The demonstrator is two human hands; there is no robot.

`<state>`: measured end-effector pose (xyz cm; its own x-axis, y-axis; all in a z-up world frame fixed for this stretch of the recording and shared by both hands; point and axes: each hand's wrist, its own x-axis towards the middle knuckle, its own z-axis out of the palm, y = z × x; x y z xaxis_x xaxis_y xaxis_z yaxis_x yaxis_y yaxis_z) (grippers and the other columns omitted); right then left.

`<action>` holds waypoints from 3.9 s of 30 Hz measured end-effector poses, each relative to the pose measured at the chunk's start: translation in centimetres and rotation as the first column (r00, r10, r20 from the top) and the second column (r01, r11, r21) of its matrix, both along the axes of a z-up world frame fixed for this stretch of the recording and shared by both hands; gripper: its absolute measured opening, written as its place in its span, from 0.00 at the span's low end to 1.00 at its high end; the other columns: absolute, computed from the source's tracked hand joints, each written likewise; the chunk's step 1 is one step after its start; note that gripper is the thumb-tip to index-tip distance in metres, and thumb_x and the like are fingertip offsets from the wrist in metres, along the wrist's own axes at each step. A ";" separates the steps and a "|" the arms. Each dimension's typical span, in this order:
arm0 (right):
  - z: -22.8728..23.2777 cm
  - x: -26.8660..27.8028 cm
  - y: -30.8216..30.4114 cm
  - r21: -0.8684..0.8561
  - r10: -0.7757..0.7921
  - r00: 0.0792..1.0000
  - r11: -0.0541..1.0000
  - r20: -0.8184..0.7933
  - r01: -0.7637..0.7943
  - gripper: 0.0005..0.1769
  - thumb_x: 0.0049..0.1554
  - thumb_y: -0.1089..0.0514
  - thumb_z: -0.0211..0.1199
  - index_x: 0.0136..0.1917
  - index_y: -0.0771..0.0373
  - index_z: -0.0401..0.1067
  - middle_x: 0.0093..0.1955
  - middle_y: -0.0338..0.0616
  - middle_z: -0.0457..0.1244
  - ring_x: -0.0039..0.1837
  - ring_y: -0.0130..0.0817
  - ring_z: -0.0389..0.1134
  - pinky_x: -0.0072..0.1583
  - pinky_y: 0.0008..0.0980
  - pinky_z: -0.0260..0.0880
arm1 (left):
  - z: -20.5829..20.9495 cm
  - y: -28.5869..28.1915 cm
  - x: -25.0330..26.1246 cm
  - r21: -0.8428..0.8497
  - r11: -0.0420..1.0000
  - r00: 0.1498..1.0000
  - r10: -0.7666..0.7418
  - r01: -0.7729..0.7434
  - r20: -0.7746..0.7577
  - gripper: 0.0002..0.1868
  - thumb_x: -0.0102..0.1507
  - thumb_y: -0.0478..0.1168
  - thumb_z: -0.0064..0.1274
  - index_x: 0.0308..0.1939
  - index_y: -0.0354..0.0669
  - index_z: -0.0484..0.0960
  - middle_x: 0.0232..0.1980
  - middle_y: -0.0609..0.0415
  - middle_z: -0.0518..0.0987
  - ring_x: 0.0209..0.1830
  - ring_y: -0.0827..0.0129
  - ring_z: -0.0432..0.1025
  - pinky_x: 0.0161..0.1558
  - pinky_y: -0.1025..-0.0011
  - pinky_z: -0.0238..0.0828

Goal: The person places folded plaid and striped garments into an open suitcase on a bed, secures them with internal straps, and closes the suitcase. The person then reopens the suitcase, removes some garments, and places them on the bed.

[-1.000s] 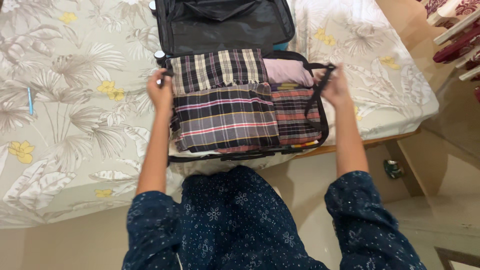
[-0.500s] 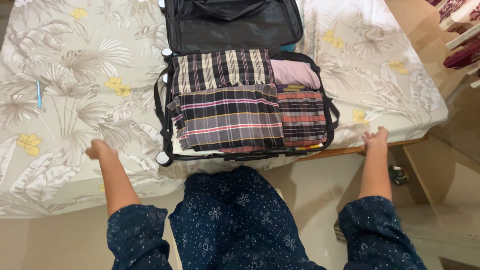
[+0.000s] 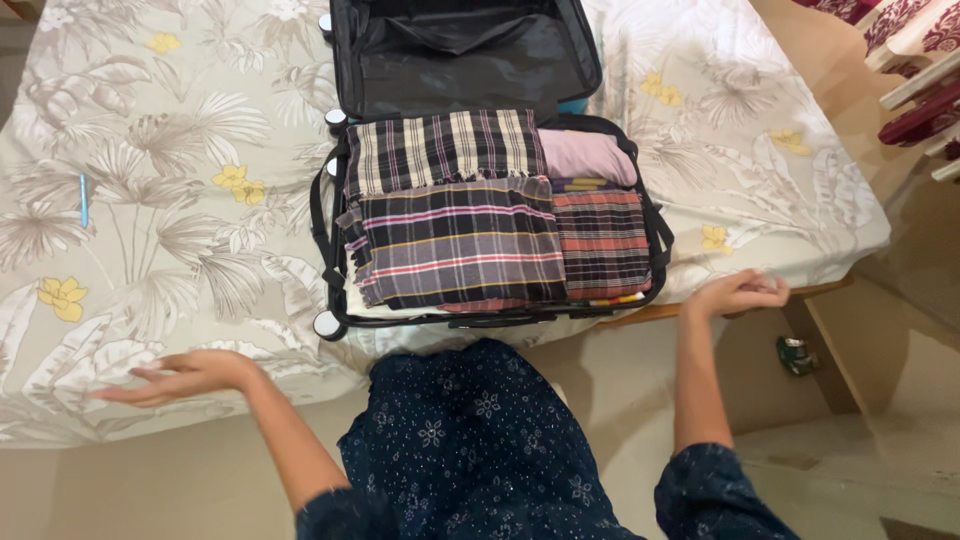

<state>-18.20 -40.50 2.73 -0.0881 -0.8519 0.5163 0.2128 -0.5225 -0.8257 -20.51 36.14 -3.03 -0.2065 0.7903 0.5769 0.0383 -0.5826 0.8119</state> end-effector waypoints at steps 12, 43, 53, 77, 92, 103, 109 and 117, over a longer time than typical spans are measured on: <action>-7.8 -6.3 20.0 0.327 0.803 0.595 0.575 -0.045 -0.750 0.17 0.65 0.53 0.61 0.63 0.64 0.68 0.55 0.40 0.64 0.56 0.28 0.66 0.59 0.27 0.67 | -5.7 -25.7 -11.5 -0.196 0.472 0.225 -0.695 0.860 -0.682 0.31 0.70 0.46 0.48 0.73 0.31 0.62 0.74 0.32 0.63 0.75 0.41 0.57 0.72 0.50 0.51; -9.4 -0.1 33.7 0.722 0.789 0.348 -0.167 0.506 -0.671 0.21 0.59 0.48 0.78 0.57 0.58 0.71 0.47 0.32 0.60 0.48 0.26 0.62 0.54 0.32 0.60 | -6.6 -27.2 -11.0 -0.192 0.354 -0.052 -0.369 0.915 -0.928 0.57 0.55 0.64 0.54 0.82 0.52 0.44 0.84 0.43 0.41 0.84 0.49 0.36 0.75 0.35 0.28; -2.4 -0.7 38.1 0.635 0.801 0.265 -0.176 0.537 -0.752 0.21 0.57 0.46 0.72 0.52 0.62 0.71 0.41 0.39 0.65 0.37 0.28 0.65 0.40 0.34 0.70 | -5.9 -27.3 -10.7 -0.266 0.348 -0.126 -0.375 0.899 -0.918 0.58 0.55 0.64 0.55 0.81 0.51 0.44 0.84 0.42 0.42 0.84 0.49 0.37 0.74 0.35 0.32; -6.6 -1.0 36.6 0.622 0.961 0.069 -0.117 0.267 -0.774 0.41 0.57 0.40 0.68 0.60 0.84 0.64 0.49 0.61 0.70 0.50 0.48 0.76 0.55 0.40 0.77 | -7.6 -27.1 -10.7 -0.207 0.301 0.002 -0.570 0.931 -0.822 0.46 0.61 0.56 0.53 0.78 0.43 0.55 0.79 0.39 0.55 0.81 0.48 0.46 0.75 0.40 0.35; -8.7 -0.3 34.5 0.610 0.978 -0.077 -0.182 0.195 -0.771 0.41 0.56 0.37 0.70 0.57 0.81 0.66 0.46 0.56 0.69 0.52 0.43 0.76 0.54 0.32 0.73 | -6.8 -19.8 2.0 -0.779 0.496 0.552 -0.800 0.385 -0.237 0.42 0.54 0.56 0.64 0.61 0.36 0.64 0.55 0.31 0.78 0.55 0.40 0.74 0.59 0.55 0.68; -8.9 -0.6 34.6 0.597 0.964 -0.093 -0.228 0.248 -0.769 0.36 0.59 0.40 0.71 0.56 0.77 0.65 0.44 0.48 0.61 0.52 0.45 0.77 0.52 0.28 0.73 | -4.3 -20.5 1.6 -0.877 -0.132 0.405 -0.848 0.462 0.341 0.41 0.64 0.45 0.43 0.77 0.50 0.42 0.36 0.36 0.82 0.22 0.48 0.80 0.24 0.57 0.78; -9.0 -0.3 34.3 0.634 0.975 -0.077 -0.193 0.206 -0.749 0.35 0.57 0.40 0.72 0.57 0.76 0.68 0.47 0.51 0.69 0.46 0.32 0.69 0.41 0.24 0.56 | -4.6 -21.1 1.5 -0.848 -0.043 0.458 -0.827 0.528 0.326 0.42 0.65 0.43 0.44 0.78 0.51 0.39 0.32 0.34 0.80 0.21 0.47 0.78 0.22 0.56 0.77; -7.7 -1.6 34.0 0.659 0.971 -0.026 -0.180 0.237 -0.730 0.41 0.52 0.40 0.73 0.65 0.70 0.62 0.57 0.44 0.66 0.56 0.30 0.70 0.53 0.22 0.69 | -6.2 -22.2 0.8 -0.793 0.087 0.543 -0.773 0.602 0.327 0.43 0.64 0.38 0.45 0.79 0.49 0.40 0.32 0.36 0.79 0.18 0.52 0.76 0.19 0.58 0.78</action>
